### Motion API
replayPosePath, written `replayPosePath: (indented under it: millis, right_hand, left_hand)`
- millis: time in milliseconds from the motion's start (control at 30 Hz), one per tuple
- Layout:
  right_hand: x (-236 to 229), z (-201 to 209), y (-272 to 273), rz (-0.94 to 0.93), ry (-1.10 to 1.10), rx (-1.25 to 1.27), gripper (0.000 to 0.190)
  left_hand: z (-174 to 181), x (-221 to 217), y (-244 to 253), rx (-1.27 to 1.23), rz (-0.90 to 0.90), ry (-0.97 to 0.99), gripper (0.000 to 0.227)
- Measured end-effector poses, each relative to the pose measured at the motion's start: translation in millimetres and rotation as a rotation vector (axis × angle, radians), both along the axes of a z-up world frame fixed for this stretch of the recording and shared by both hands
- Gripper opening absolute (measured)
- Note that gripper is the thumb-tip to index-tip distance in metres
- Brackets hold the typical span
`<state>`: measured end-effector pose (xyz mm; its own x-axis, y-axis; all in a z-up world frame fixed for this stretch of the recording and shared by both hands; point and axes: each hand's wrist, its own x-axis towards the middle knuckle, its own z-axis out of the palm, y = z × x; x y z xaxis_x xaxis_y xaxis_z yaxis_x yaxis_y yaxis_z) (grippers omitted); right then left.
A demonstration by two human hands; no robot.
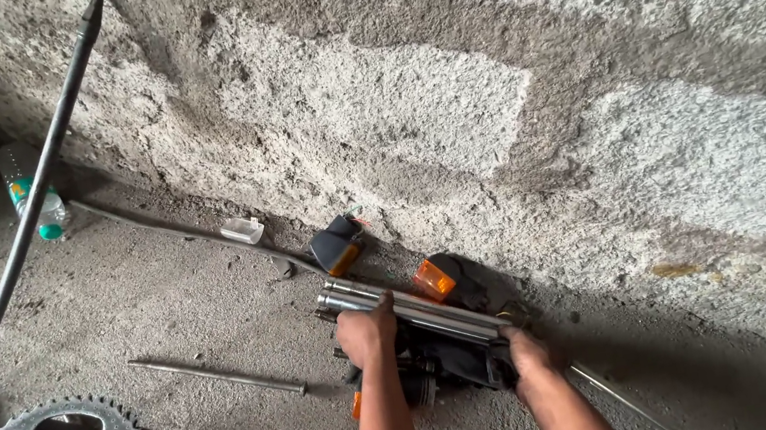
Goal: Cleaning and assembling motorcycle front shock absorber components.
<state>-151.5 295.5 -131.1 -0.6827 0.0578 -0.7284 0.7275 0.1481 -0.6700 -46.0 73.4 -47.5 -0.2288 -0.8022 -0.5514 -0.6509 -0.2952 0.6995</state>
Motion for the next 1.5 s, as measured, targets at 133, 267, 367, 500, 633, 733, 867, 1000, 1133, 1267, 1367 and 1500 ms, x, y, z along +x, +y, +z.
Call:
replayPosePath:
  millis: [133,267,367,500,633,733,867,1000,1133,1267,1367,1500]
  right_hand:
    - [-9.5,-21.2,4.9,-0.021,0.075,0.008,0.047]
    - [-13.4,-22.2,12.9,0.037,0.117,0.148,0.049]
    - [-18.7,-41.8,26.1,0.258,0.25,0.463,0.066]
    - [51.2,120.3,-35.2,0.652,0.223,0.867,0.05]
    - [9.5,32.0,-46.6,0.554,0.8,0.551,0.037]
    - [28.3,81.8,-60.5,0.802,0.952,0.862,0.031]
    - [39.7,91.7,-71.9,0.983,0.988,1.032,0.033]
    - [46.8,93.1,-76.4,1.096,1.049,1.241,0.038]
    - [37.0,81.5,-75.4,1.142,1.055,1.252,0.045]
    - [27.3,69.6,-68.5,1.102,1.14,1.032,0.04]
    - [23.8,72.3,-77.6,1.054,0.952,0.822,0.051]
    - [6.7,71.1,-95.0,0.974,1.023,0.297,0.061]
  left_hand:
    - [-1.1,-2.5,-0.8,0.013,0.02,-0.019,0.058]
    - [-21.5,-14.7,-7.9,-0.037,0.034,-0.003,0.054]
    - [-18.4,-10.0,-23.0,-0.09,0.088,0.049,0.053]
    - [-16.2,-1.6,-63.1,-0.25,0.133,0.102,0.052]
    - [16.7,20.0,-88.5,-0.322,0.205,0.244,0.049]
    - [43.1,36.9,-89.4,-0.22,0.314,0.558,0.05]
    - [49.0,47.5,-96.0,-0.155,0.466,0.922,0.055]
    - [57.3,66.7,-100.0,-0.093,0.545,1.085,0.066]
    - [60.0,82.4,-107.2,-0.098,0.55,1.017,0.073]
    - [64.2,102.1,-108.7,-0.048,0.643,0.981,0.081]
    - [74.6,110.3,-108.6,0.049,0.706,1.04,0.08]
    - [96.4,116.9,-100.8,0.141,0.677,1.026,0.072]
